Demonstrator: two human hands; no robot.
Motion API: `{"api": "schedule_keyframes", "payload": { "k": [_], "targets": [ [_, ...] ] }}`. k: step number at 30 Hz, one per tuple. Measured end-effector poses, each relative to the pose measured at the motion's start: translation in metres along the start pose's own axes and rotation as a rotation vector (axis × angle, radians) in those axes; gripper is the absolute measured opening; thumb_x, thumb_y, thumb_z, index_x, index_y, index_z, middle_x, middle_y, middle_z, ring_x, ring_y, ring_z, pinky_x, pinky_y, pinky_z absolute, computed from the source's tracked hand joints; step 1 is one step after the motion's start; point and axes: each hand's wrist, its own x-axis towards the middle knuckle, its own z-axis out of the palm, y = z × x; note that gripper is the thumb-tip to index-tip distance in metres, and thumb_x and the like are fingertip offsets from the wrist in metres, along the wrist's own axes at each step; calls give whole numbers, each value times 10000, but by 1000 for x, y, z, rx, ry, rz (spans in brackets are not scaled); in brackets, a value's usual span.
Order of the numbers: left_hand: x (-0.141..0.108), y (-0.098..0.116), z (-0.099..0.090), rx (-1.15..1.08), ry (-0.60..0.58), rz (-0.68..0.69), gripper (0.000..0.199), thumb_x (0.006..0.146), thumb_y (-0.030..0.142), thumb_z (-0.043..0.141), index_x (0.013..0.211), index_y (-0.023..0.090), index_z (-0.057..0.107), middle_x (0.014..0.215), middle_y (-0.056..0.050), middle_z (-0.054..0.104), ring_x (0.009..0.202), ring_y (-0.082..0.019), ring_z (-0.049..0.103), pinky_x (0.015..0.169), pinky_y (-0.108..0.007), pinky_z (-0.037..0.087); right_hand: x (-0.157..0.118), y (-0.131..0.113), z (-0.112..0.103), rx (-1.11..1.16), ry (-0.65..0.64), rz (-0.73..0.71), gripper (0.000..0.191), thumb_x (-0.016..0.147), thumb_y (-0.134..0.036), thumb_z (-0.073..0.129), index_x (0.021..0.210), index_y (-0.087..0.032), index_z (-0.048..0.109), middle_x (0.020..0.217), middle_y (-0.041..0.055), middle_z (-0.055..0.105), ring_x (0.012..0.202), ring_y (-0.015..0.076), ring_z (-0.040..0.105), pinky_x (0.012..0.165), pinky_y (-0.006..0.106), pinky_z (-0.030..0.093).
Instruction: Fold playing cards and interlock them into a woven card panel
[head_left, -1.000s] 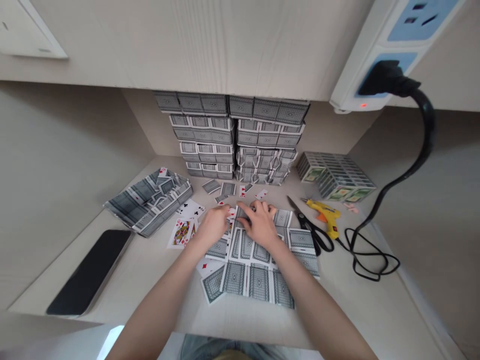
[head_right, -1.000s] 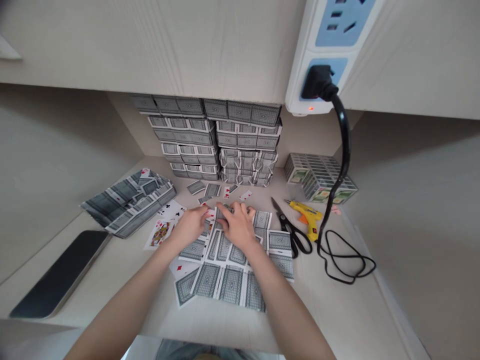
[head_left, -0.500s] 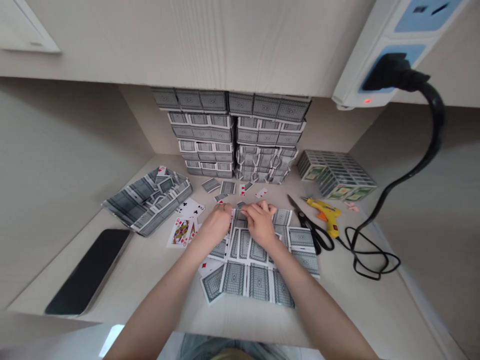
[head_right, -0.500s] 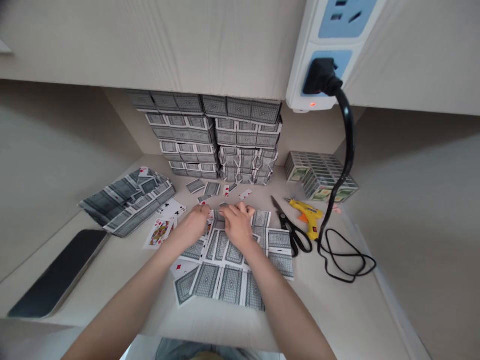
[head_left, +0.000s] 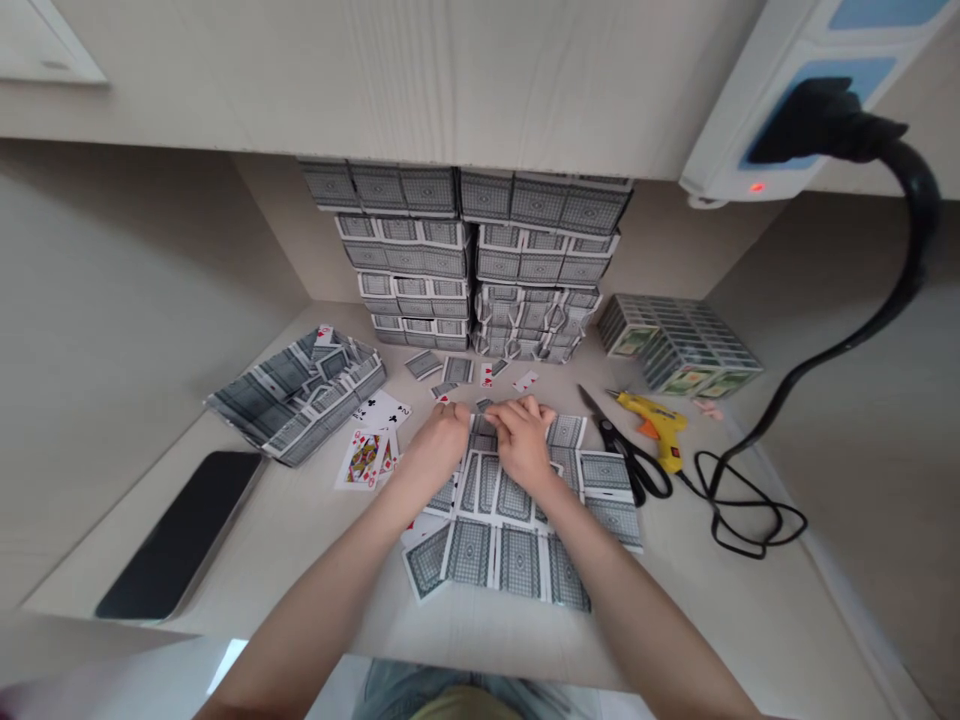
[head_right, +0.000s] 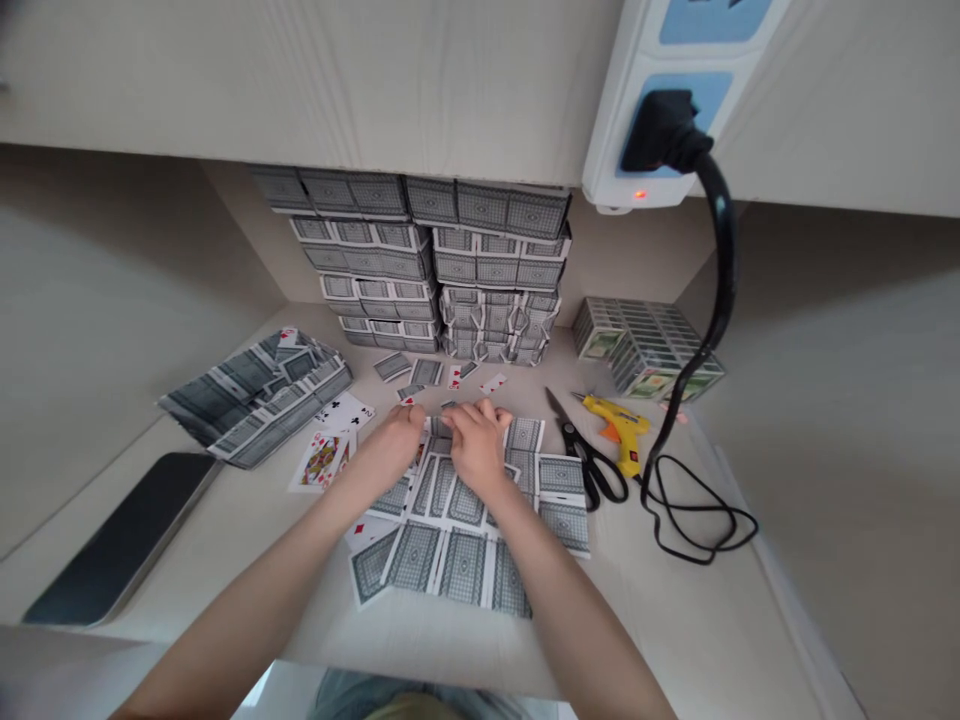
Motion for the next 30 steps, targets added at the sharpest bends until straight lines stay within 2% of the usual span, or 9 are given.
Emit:
{"api": "schedule_keyframes", "payload": {
  "k": [9,12,14,17,19,20,24,30],
  "targets": [
    [-1,6,10,-42,28,-100,236,813,10,284,903,68,495,899,-192,543,872,-255,532,715,-346,426,0,-1,0,55,12,20,219,876,-214,424,822,-232,636,799,15,641,799,182,445,733,342,196],
    [-1,6,8,-37,23,-69,246,803,4,285,905,56,504,900,-191,550,906,-264,535,754,-376,430,-1,-2,-3,57,5,-10,205,875,-244,437,831,-239,637,799,6,651,802,181,446,739,340,190],
    [-2,4,7,-102,52,-27,286,790,-4,290,984,51,493,967,-192,549,981,-269,519,808,-406,421,-1,-3,-3,45,2,-30,196,872,-264,448,848,-250,642,790,-1,655,804,181,449,739,340,186],
    [-4,-1,6,-352,118,44,559,704,-42,346,1246,92,337,1203,-174,472,1155,-241,430,929,-417,373,-1,-4,-4,8,-15,-45,203,873,-281,448,873,-265,651,780,1,655,813,181,456,728,339,184],
    [-4,-6,6,-568,152,66,748,627,-64,363,1333,137,218,1310,-146,398,1224,-213,369,994,-403,331,-1,-4,-3,-12,-25,-47,216,877,-292,440,876,-271,655,788,4,655,820,183,461,722,339,186],
    [-3,-7,7,-680,166,67,783,602,-69,355,1341,145,209,1330,-137,386,1235,-200,361,1012,-397,316,-1,-4,-3,-15,-26,-48,220,879,-298,437,875,-275,656,792,2,656,820,184,463,722,339,187],
    [0,-6,9,-1075,168,69,766,563,-64,302,1299,148,314,1304,-111,444,1198,-154,422,1028,-374,310,-2,-5,-2,-18,-35,-69,225,884,-304,428,916,-288,650,797,-2,654,822,182,468,728,336,191],
    [5,-4,8,-1410,160,-25,719,534,5,355,1241,129,396,1306,-103,459,1189,-180,437,1027,-390,312,-1,-7,-2,-33,-30,-68,216,878,-312,434,910,-258,641,806,16,645,848,188,471,742,335,201]
  ]
}}
